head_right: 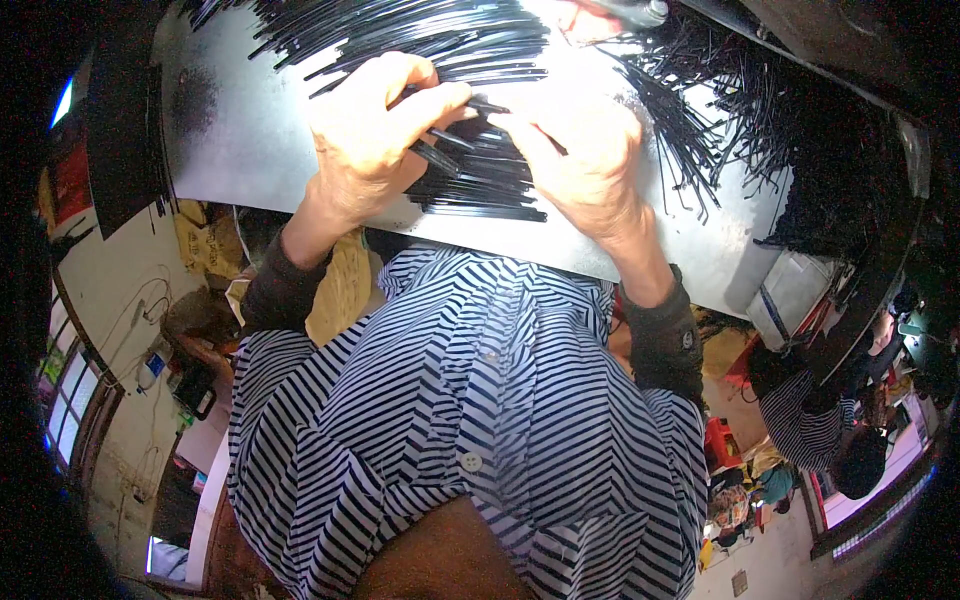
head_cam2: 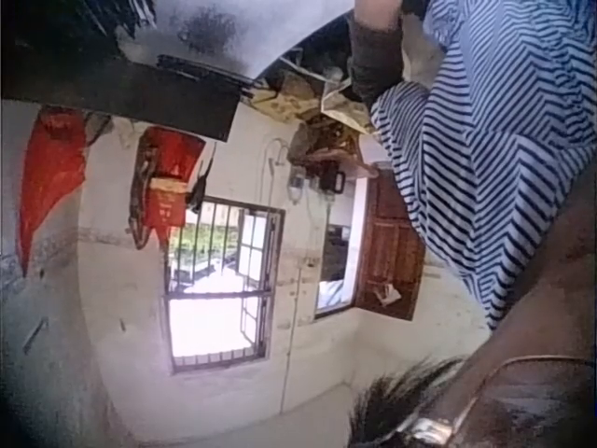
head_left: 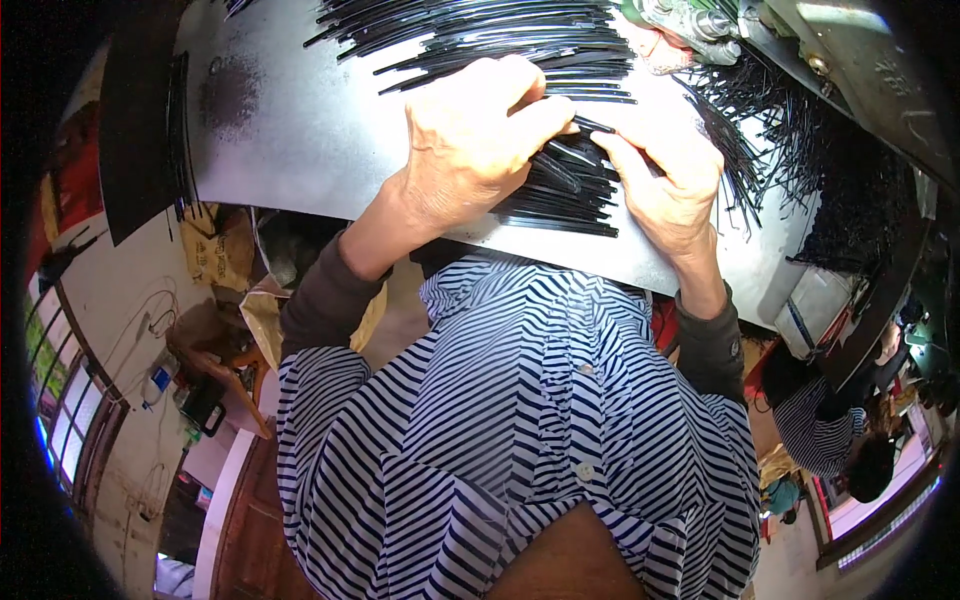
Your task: The person sorts and organizes black metal rods by hand at a fabrication workstation.
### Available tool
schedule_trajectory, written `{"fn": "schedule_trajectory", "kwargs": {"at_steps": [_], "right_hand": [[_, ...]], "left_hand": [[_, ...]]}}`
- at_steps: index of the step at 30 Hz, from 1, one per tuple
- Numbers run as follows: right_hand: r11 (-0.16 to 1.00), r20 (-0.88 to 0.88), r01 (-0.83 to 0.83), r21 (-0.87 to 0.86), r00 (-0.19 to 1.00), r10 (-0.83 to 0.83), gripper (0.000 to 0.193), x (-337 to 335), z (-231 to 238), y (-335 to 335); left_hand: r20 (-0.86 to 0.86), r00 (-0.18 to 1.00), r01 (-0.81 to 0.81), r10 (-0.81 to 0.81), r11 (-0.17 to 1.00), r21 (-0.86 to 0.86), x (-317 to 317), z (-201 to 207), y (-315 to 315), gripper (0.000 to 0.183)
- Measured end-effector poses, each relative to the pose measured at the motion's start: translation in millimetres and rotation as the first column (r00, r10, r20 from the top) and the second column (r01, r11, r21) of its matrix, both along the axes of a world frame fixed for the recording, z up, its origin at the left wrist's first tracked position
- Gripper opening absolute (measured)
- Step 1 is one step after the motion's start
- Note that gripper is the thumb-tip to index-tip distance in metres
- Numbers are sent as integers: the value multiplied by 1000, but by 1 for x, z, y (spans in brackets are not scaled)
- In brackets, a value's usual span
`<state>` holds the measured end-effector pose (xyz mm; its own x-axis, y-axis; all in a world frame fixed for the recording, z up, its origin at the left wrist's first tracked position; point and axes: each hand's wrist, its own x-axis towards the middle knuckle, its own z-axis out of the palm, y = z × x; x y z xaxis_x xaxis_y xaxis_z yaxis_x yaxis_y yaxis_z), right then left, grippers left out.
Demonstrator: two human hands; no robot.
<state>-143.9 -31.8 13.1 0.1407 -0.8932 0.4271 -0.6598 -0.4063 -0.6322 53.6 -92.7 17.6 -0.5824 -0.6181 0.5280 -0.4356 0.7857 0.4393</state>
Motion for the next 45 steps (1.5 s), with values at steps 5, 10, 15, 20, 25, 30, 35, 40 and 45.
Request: {"fn": "schedule_trajectory", "kwargs": {"at_steps": [5, 10, 15, 20, 25, 30, 35, 40, 45], "right_hand": [[998, 132, 2, 55, 991, -10, 14, 0, 4, 6], [999, 179, -47, 19, 983, 43, 15, 1, 8, 7], [999, 175, -38, 15, 984, 35, 17, -1, 8, 9], [999, 132, 3, 50, 991, -10, 17, -11, 7, 10], [1000, -21, 8, 17, 1000, -8, 15, -16, 8, 7], [998, -124, 23, -64, 992, -30, 21, -14, 8, -2], [992, -100, 7, -127, 995, -20, 23, 4, 5, -33], [987, -289, -48, -150, 957, 3, 22, 7, -6, -52], [987, -224, -59, -150, 974, 24, 14, 6, -15, -51]], "left_hand": [[-34, 998, 50, -47, 996, 75, 5, 0, 4, 22], [-235, 956, 245, -178, 921, 301, 9, -3, 2, 32], [-296, 939, 253, -173, 933, 257, 15, 11, -10, 19], [-646, 722, 60, 248, 908, 416, 28, 13, -6, 7], [-543, 773, -13, 327, 865, 502, 41, 10, -2, 11], [-361, 886, -191, 291, 939, 287, 43, 1, -3, 10], [-138, 980, -140, 144, 989, 39, 28, -3, -15, 17], [119, 981, -148, 153, 988, -48, 23, -14, -18, 17], [83, 987, -138, 139, 990, -19, 22, -12, -16, 18]]}}
